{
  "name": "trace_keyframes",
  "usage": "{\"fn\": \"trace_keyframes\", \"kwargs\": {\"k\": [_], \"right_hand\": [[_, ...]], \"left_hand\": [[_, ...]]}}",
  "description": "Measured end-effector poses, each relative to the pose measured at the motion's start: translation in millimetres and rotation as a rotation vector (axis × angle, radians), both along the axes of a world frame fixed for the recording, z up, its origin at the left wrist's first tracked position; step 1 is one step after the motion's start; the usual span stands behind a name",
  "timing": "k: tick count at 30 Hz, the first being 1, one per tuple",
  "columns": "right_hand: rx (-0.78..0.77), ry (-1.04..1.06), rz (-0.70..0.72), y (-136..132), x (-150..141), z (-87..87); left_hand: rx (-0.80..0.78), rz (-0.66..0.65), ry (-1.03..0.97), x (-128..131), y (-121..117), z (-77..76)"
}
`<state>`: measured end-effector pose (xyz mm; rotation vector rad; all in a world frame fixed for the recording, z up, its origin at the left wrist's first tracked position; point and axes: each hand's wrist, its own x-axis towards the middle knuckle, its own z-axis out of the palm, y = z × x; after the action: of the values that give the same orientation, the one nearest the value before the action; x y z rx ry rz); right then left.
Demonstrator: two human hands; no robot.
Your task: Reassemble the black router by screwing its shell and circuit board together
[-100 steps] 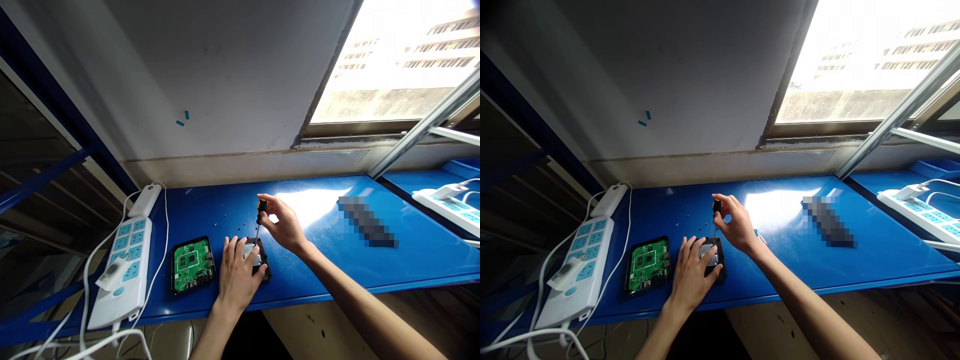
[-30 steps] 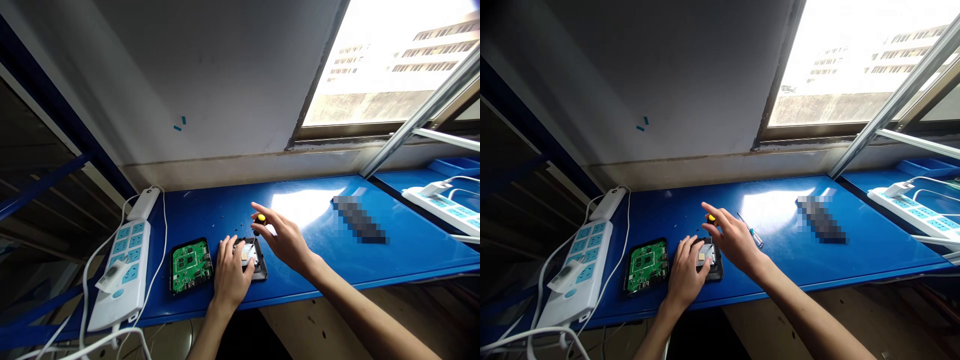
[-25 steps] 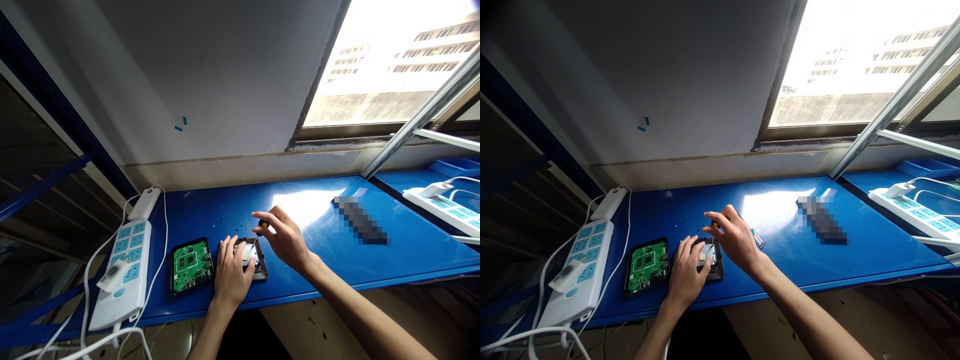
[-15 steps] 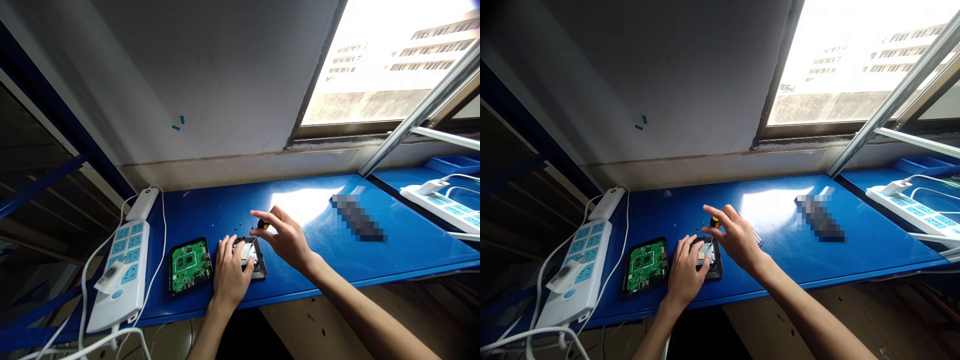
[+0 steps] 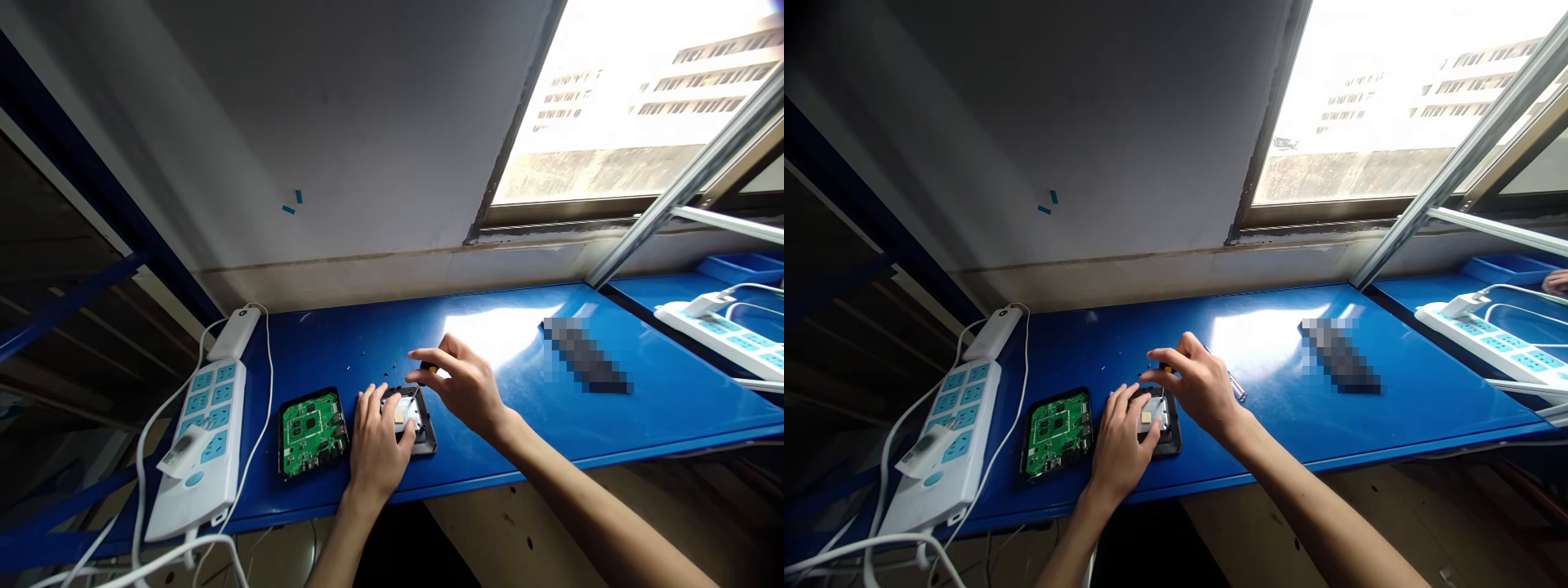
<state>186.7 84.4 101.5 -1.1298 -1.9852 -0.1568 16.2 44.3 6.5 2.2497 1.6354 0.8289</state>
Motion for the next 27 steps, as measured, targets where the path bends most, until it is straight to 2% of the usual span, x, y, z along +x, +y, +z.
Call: {"fn": "trace_keyframes", "kwargs": {"k": [3,7,9,15,22,27], "right_hand": [[-0.077,0.065,0.031,-2.4,0.4,0.5],[-0.182,0.066,0.151,-6.8,2.0,2.9],[-0.151,0.056,0.173,-6.3,2.3,2.9],[-0.004,0.097,0.039,-1.8,-1.5,-1.2],[-0.138,0.118,0.210,-8.6,2.7,-0.4],[-0.060,0.134,0.067,-3.0,6.3,-6.5]], "left_hand": [[-0.002,-0.001,0.000,-0.1,0.4,0.3],[-0.002,-0.002,-0.005,-0.1,0.7,0.6],[-0.001,0.000,-0.007,0.1,0.5,1.1],[-0.005,0.001,-0.003,0.5,0.1,3.3],[-0.021,-0.001,-0.001,0.7,1.0,2.6],[-0.022,0.001,-0.003,0.5,0.3,3.8]]}}
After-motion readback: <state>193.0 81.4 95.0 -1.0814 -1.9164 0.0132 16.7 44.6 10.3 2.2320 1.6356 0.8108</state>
